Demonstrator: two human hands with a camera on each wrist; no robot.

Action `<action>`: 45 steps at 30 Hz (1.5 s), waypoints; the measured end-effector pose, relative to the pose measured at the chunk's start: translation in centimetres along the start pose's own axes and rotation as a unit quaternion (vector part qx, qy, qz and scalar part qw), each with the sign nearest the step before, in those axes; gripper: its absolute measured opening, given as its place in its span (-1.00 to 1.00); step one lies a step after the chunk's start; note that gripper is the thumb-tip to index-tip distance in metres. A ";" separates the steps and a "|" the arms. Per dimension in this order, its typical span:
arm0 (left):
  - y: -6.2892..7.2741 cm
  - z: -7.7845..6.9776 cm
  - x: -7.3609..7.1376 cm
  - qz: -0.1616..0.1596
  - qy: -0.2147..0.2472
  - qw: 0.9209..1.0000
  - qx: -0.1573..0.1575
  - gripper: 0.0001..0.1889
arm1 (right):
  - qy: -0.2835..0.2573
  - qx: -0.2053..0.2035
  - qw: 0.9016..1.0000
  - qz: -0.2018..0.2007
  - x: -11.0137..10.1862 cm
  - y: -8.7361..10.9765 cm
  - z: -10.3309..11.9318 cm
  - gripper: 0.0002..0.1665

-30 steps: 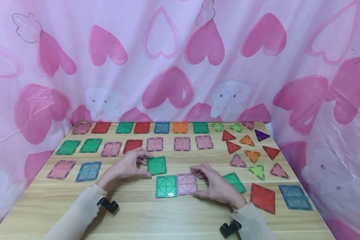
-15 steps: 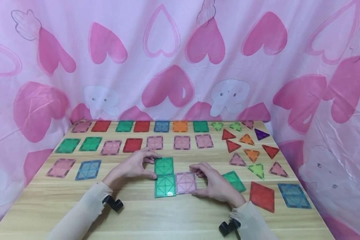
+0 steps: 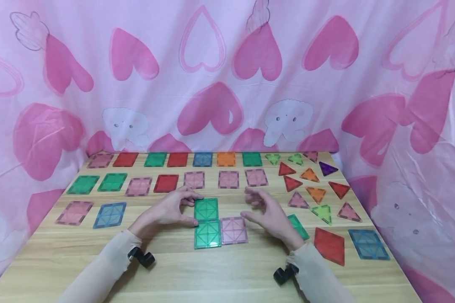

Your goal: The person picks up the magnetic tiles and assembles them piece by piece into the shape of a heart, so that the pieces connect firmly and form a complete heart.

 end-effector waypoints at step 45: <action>-0.2 0.9 0.1 0.007 0.027 1.000 0.005 -0.10 | 0.099 0.060 0.993 -0.003 0.4 -3.6 -1.1 -0.29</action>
Point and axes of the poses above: each hand's wrist, its own y-axis away from the middle knuckle, its own x-axis out of the palm, z = x × y, the point moved 5 cm from there along -y, towards the middle knuckle, and after that the axes turned 13 degrees about z, right-handed, at the moved point
